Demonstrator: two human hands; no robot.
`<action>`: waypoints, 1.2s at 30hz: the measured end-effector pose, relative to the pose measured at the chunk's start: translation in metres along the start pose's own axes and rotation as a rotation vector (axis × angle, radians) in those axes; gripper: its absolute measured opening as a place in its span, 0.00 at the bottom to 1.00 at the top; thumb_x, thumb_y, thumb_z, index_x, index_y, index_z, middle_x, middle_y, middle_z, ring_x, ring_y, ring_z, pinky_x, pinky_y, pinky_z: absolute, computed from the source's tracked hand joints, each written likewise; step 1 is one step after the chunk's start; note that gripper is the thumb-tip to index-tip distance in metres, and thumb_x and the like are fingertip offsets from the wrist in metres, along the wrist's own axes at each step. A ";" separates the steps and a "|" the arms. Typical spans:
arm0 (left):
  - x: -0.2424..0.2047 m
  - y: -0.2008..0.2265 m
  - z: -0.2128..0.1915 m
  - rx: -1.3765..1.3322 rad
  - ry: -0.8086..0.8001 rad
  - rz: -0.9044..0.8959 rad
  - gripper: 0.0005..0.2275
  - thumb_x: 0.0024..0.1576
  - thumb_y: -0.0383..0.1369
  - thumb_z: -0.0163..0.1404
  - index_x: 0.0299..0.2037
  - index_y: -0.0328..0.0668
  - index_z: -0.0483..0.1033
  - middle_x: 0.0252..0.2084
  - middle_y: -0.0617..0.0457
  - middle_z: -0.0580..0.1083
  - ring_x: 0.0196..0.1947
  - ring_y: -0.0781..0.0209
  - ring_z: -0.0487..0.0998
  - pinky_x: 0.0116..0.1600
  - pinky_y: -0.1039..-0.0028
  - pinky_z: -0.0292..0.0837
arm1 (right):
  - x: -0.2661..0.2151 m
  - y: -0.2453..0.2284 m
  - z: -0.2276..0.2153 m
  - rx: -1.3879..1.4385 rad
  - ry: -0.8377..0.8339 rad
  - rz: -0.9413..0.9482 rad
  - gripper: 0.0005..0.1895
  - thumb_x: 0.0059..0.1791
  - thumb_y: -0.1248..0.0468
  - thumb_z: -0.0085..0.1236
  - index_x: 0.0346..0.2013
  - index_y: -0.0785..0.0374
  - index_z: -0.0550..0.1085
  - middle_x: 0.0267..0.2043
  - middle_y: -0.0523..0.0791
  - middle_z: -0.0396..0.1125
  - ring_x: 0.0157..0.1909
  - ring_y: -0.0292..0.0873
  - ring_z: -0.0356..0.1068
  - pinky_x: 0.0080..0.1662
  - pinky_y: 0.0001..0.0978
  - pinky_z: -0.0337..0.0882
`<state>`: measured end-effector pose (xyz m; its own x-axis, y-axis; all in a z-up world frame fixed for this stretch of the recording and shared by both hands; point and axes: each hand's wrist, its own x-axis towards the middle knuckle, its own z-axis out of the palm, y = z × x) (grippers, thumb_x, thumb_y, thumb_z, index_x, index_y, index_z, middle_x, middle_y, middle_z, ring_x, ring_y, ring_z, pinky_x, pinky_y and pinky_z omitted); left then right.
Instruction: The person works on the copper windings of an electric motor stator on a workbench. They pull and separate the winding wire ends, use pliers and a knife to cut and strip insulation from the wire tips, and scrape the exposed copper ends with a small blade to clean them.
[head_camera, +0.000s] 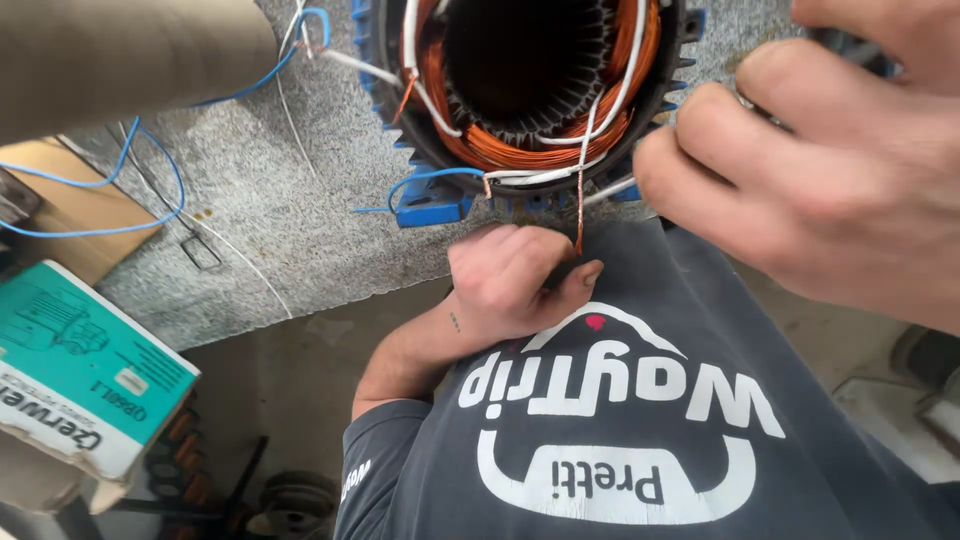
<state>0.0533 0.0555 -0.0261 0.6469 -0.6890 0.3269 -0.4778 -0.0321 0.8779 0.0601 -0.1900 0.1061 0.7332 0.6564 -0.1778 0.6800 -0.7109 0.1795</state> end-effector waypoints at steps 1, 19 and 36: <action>-0.001 0.002 0.000 0.103 0.038 0.005 0.09 0.55 0.30 0.63 0.33 0.38 0.74 0.25 0.53 0.72 0.22 0.56 0.72 0.28 0.68 0.66 | 0.008 0.000 -0.004 -0.117 -0.027 -0.019 0.11 0.40 0.58 0.57 0.36 0.51 0.77 0.25 0.35 0.60 0.35 0.35 0.66 0.58 0.37 0.66; 0.006 0.024 0.031 0.614 0.067 0.140 0.12 0.57 0.28 0.54 0.24 0.46 0.64 0.22 0.58 0.61 0.21 0.61 0.65 0.28 0.69 0.56 | 0.046 0.001 -0.010 -0.300 -0.091 -0.467 0.07 0.43 0.59 0.52 0.22 0.56 0.71 0.22 0.37 0.61 0.38 0.39 0.66 0.55 0.34 0.60; 0.016 0.025 0.009 0.579 -0.044 0.227 0.14 0.58 0.25 0.56 0.23 0.45 0.65 0.20 0.58 0.59 0.19 0.63 0.61 0.26 0.70 0.52 | 0.037 -0.004 -0.002 -0.154 -0.119 -0.391 0.08 0.40 0.60 0.50 0.17 0.56 0.70 0.22 0.39 0.64 0.36 0.40 0.67 0.52 0.33 0.60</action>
<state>0.0467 0.0373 -0.0024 0.4725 -0.7535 0.4572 -0.8530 -0.2604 0.4523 0.0847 -0.1627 0.1007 0.4204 0.8287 -0.3694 0.9062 -0.3627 0.2175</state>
